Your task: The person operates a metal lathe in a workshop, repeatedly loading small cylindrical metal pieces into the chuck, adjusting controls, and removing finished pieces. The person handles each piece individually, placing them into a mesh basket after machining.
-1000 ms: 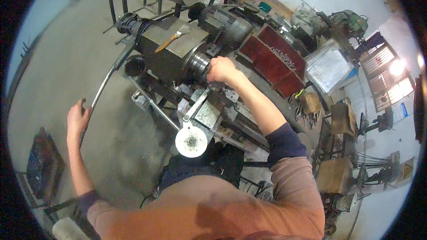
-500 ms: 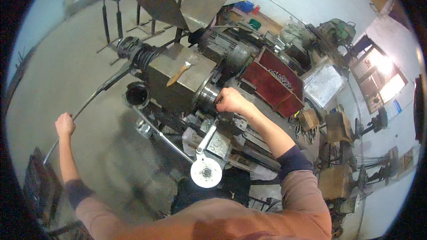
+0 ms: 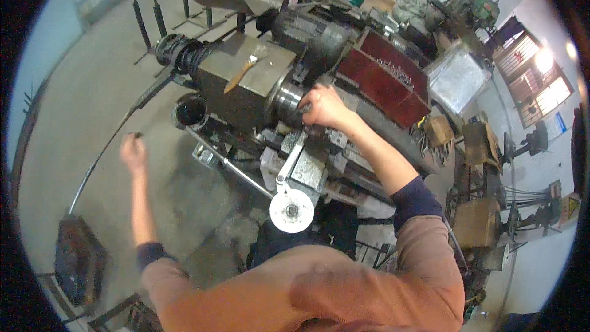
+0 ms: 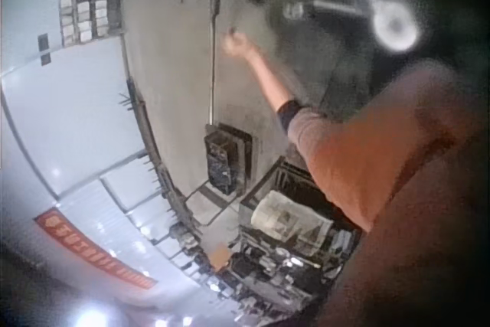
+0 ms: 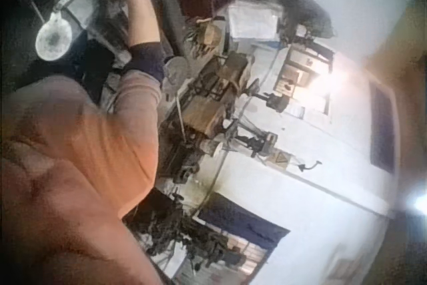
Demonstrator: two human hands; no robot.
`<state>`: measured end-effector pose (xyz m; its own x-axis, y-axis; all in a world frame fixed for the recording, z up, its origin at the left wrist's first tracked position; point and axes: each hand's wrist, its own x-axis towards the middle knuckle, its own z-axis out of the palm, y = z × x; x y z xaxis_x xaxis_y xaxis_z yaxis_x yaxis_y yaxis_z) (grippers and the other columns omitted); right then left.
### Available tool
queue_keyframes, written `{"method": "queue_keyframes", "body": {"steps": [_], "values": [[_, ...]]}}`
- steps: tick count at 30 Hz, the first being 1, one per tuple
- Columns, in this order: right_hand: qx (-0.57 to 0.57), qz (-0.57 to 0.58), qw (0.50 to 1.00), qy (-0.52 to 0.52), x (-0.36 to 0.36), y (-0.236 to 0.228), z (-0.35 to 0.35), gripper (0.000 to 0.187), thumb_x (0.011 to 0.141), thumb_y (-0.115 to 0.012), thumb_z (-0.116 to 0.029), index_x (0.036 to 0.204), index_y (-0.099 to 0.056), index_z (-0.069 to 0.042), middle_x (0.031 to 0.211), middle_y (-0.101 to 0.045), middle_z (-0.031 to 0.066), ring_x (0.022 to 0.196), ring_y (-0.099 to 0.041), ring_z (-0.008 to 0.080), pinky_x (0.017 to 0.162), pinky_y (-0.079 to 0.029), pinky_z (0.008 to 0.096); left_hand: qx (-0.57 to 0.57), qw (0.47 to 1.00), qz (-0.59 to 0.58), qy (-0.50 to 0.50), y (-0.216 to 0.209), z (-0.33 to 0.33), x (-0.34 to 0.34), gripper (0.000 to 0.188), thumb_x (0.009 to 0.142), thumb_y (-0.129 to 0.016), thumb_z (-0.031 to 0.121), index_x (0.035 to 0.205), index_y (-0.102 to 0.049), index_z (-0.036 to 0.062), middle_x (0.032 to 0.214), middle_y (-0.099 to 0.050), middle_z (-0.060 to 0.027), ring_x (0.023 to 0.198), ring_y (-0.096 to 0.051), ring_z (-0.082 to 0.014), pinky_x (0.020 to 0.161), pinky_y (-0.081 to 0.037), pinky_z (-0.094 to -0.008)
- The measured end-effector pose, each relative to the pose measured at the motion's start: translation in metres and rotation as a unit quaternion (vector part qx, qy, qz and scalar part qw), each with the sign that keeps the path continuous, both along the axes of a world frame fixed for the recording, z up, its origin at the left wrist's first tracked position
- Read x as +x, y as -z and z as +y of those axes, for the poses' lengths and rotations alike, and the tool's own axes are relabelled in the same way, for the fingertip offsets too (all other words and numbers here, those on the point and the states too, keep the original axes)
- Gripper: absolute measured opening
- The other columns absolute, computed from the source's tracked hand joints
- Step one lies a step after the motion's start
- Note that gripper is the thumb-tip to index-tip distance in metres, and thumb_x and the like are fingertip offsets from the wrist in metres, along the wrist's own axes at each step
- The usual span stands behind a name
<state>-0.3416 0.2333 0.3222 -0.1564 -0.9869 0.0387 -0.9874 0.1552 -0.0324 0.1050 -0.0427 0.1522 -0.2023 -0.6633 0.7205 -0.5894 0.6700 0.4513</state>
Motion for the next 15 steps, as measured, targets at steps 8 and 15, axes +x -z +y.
{"method": "queue_keyframes", "body": {"steps": [8, 15], "values": [[-0.249, -0.056, 0.967, 0.022, -0.03, -0.015, 0.161, 0.038, 0.053, -0.067, -0.016, 0.091, -0.065, -0.011, 0.097, -0.061, 0.0087, 0.102, -0.049, 0.031, 0.091, -0.036, 0.0458, 0.282, 0.868, -0.409, -0.009, 0.111, 0.052, -0.146, 0.024, 0.071, -0.061, 0.026, 0.084, -0.064, 0.0058, 0.087, -0.063, -0.0175, 0.086, -0.06, -0.0323, 0.074, -0.047, -0.042], [-0.233, -0.123, 0.894, 0.362, -0.096, 0.034, 0.375, 0.031, 0.059, -0.062, -0.008, 0.089, -0.065, -0.003, 0.088, -0.064, 0.0144, 0.086, -0.06, 0.0295, 0.079, -0.046, 0.0338, 0.179, 0.871, -0.458, -0.006, 0.106, 0.026, -0.12, 0.017, 0.071, -0.061, 0.022, 0.083, -0.063, 0.0111, 0.086, -0.063, -0.013, 0.081, -0.061, -0.0304, 0.067, -0.047, -0.0435]]}}
